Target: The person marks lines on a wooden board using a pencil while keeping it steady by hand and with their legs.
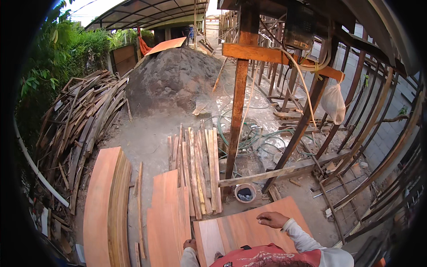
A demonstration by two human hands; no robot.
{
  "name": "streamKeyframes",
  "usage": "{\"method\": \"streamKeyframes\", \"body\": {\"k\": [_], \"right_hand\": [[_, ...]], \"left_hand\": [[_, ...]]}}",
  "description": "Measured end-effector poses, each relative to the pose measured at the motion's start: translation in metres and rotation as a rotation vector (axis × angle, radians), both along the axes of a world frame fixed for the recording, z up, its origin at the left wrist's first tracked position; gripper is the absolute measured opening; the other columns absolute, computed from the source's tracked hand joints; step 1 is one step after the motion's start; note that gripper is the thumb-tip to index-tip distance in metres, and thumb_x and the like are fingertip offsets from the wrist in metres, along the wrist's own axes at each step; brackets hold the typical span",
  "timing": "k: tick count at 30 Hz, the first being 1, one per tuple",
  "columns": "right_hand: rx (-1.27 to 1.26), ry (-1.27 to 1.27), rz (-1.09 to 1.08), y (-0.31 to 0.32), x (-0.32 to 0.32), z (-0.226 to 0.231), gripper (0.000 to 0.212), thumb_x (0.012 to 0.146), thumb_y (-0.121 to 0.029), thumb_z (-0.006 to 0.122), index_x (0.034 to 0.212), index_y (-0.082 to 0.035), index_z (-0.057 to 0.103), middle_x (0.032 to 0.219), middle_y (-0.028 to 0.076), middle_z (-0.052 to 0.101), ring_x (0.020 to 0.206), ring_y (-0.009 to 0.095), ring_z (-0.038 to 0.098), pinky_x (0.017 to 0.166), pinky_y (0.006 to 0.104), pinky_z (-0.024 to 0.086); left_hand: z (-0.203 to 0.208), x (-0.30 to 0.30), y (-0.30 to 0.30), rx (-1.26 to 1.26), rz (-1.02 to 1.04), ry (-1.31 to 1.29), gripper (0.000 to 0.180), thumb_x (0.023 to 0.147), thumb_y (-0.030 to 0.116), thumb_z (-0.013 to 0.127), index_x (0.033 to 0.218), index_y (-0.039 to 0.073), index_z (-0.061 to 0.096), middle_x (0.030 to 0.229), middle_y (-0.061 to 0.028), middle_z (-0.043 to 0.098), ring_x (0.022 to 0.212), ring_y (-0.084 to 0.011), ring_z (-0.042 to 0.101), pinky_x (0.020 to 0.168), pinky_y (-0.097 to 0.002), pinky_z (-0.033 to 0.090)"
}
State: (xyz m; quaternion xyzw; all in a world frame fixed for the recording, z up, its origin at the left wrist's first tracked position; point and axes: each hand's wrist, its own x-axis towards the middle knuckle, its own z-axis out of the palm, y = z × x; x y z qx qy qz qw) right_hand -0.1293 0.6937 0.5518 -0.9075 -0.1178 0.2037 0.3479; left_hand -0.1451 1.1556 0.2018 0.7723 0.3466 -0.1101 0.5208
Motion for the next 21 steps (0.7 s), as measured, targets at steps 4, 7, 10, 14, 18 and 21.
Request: {"method": "streamKeyframes", "body": {"k": [4,7,10,14,18,21], "right_hand": [[-0.249,0.163,-0.088,-0.012,-0.031,-0.052,0.047,0.096,-0.042,0.061,0.128,-0.007,0.065,0.126,0.017,0.068,0.116,0.034,0.065,0.100,0.0429,0.051],[-0.418,0.270,-0.043,-0.016,-0.069,-0.106,0.051,0.094,-0.046,0.060,0.129,-0.009,0.066,0.126,0.017,0.068,0.118,0.035,0.064,0.101,0.0449,0.049],[-0.457,0.418,-0.023,-0.003,-0.093,-0.130,0.053,0.093,-0.049,0.058,0.129,-0.011,0.066,0.126,0.018,0.068,0.119,0.035,0.063,0.102,0.0454,0.048],[-0.363,0.513,-0.010,0.002,-0.109,-0.152,0.055,0.093,-0.051,0.056,0.130,-0.011,0.066,0.128,0.016,0.068,0.120,0.034,0.063,0.103,0.0428,0.049],[-0.268,0.488,-0.085,0.014,-0.108,-0.161,0.044,0.092,-0.042,0.062,0.126,-0.014,0.068,0.124,0.015,0.070,0.118,0.033,0.064,0.102,0.0425,0.049],[-0.202,0.382,-0.224,0.007,-0.121,-0.177,0.044,0.093,-0.038,0.063,0.127,-0.011,0.066,0.118,0.019,0.071,0.110,0.037,0.067,0.098,0.0441,0.051]], "left_hand": [[-0.007,-0.023,0.003,0.035,-0.117,0.190,0.038,0.080,0.032,0.074,0.101,0.001,0.075,0.095,-0.0153,0.077,0.090,-0.0276,0.074,0.085,-0.0383,0.057],[-0.017,-0.055,0.000,0.043,-0.179,0.393,0.035,0.080,0.032,0.074,0.098,0.001,0.076,0.090,-0.0132,0.076,0.084,-0.0260,0.074,0.081,-0.0372,0.057],[-0.049,-0.081,0.015,-0.043,-0.513,0.554,0.031,0.082,0.030,0.075,0.095,0.002,0.077,0.083,-0.0109,0.075,0.077,-0.0245,0.073,0.075,-0.0372,0.058],[-0.065,-0.081,0.009,-0.358,-0.098,0.563,0.028,0.082,0.026,0.075,0.097,0.003,0.076,0.079,-0.0094,0.074,0.072,-0.0228,0.072,0.071,-0.0380,0.058],[-0.065,-0.073,0.019,-0.261,-0.083,0.469,0.034,0.080,0.027,0.076,0.098,-0.001,0.071,0.080,-0.0104,0.072,0.071,-0.0224,0.069,0.066,-0.0392,0.056],[-0.061,-0.064,0.035,-0.332,-0.068,0.395,0.034,0.082,0.026,0.075,0.100,-0.002,0.067,0.078,-0.0091,0.069,0.065,-0.0210,0.065,0.055,-0.0385,0.052]]}}
